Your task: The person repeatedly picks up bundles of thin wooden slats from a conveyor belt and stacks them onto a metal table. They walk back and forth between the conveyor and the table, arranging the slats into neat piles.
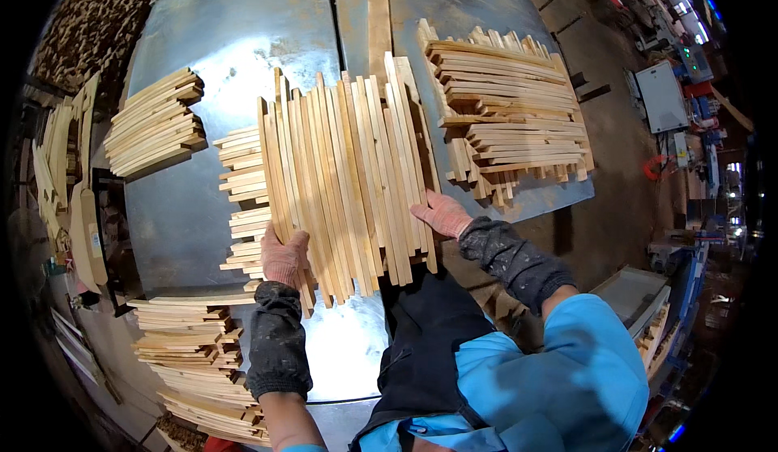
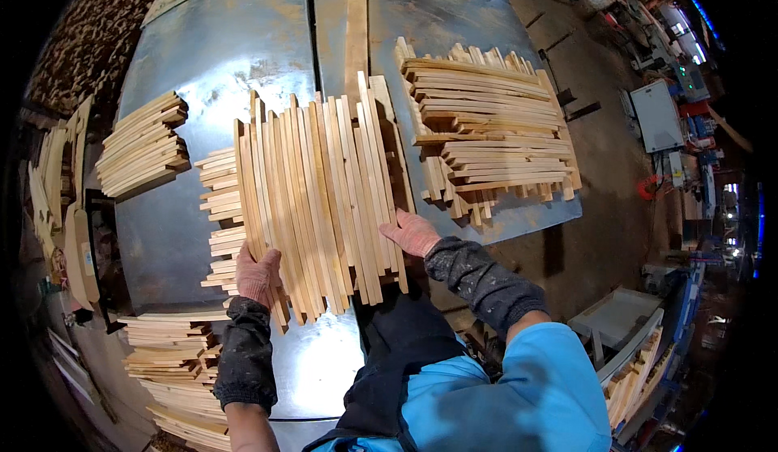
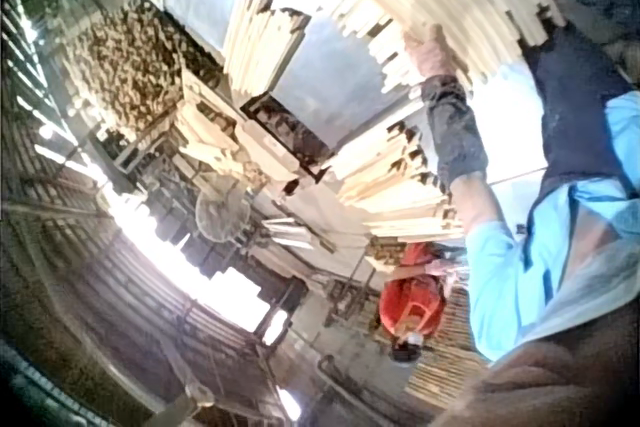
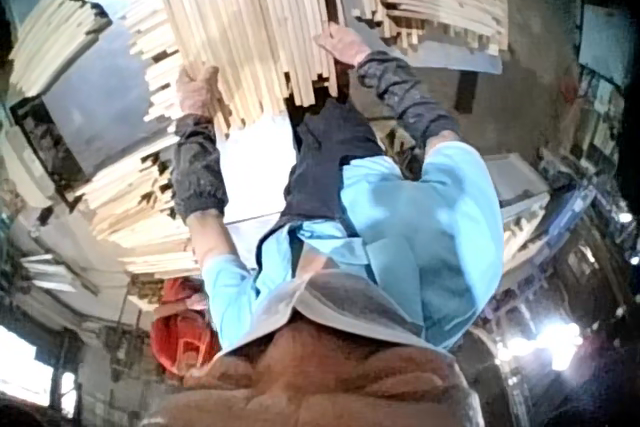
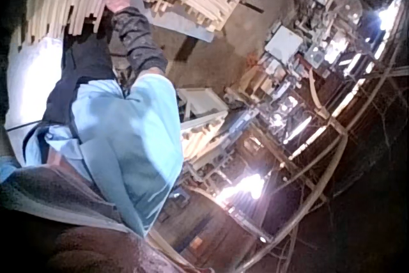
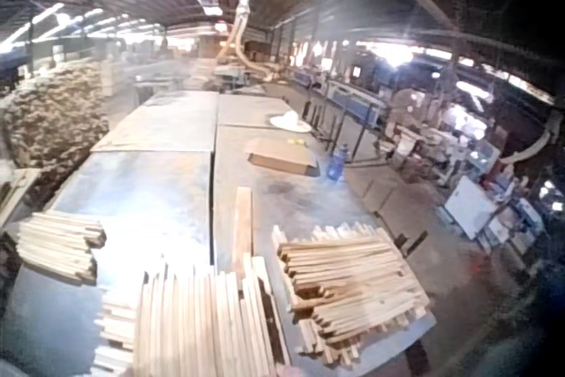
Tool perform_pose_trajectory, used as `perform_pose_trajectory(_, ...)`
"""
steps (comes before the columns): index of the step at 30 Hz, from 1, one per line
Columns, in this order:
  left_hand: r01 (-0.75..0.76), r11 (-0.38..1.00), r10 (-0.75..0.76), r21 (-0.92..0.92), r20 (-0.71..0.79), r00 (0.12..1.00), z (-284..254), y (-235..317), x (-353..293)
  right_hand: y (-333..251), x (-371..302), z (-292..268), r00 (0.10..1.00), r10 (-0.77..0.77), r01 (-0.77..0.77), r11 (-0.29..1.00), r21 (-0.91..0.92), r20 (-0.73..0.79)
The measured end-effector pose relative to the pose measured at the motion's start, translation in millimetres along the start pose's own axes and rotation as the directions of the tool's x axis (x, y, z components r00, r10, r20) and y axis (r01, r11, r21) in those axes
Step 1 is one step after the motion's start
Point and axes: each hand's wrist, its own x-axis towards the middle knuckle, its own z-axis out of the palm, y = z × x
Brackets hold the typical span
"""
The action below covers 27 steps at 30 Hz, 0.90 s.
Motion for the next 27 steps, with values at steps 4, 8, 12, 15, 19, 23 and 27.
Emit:
perform_pose_trajectory(4,-0.103,0.871,0.242,0.480,-0.238,0.941,13,12,-15,-22,9,-33,0.973,0.148,-0.092,0.952,-0.292,0.175)
perform_pose_trajectory(8,-0.319,0.636,0.384,0.702,0.070,0.921,43,27,-52,-87,33,-72,0.990,-0.032,-0.015,0.944,-0.331,-0.136)
perform_pose_trajectory(12,-0.526,0.430,0.433,0.734,0.343,0.834,106,15,-105,-146,129,-77,0.870,-0.394,0.298,0.899,-0.320,-0.296)
perform_pose_trajectory(15,-0.538,0.421,0.434,0.731,0.358,0.827,127,-16,-113,-173,215,-71,0.844,-0.438,0.291,0.859,-0.422,-0.310)
perform_pose_trajectory(19,-0.531,0.428,0.393,0.732,0.378,0.838,124,-26,-113,-183,300,-65,0.928,-0.316,0.180,0.846,-0.502,-0.198)
perform_pose_trajectory(23,-0.532,0.449,0.405,0.718,0.367,0.837,122,-21,-115,-203,308,-72,0.975,-0.206,0.125,0.812,-0.570,-0.079)
perform_pose_trajectory(27,-0.542,0.474,0.449,0.694,0.339,0.827,119,-10,-114,-212,299,-92,0.932,-0.302,0.119,0.777,-0.618,-0.200)
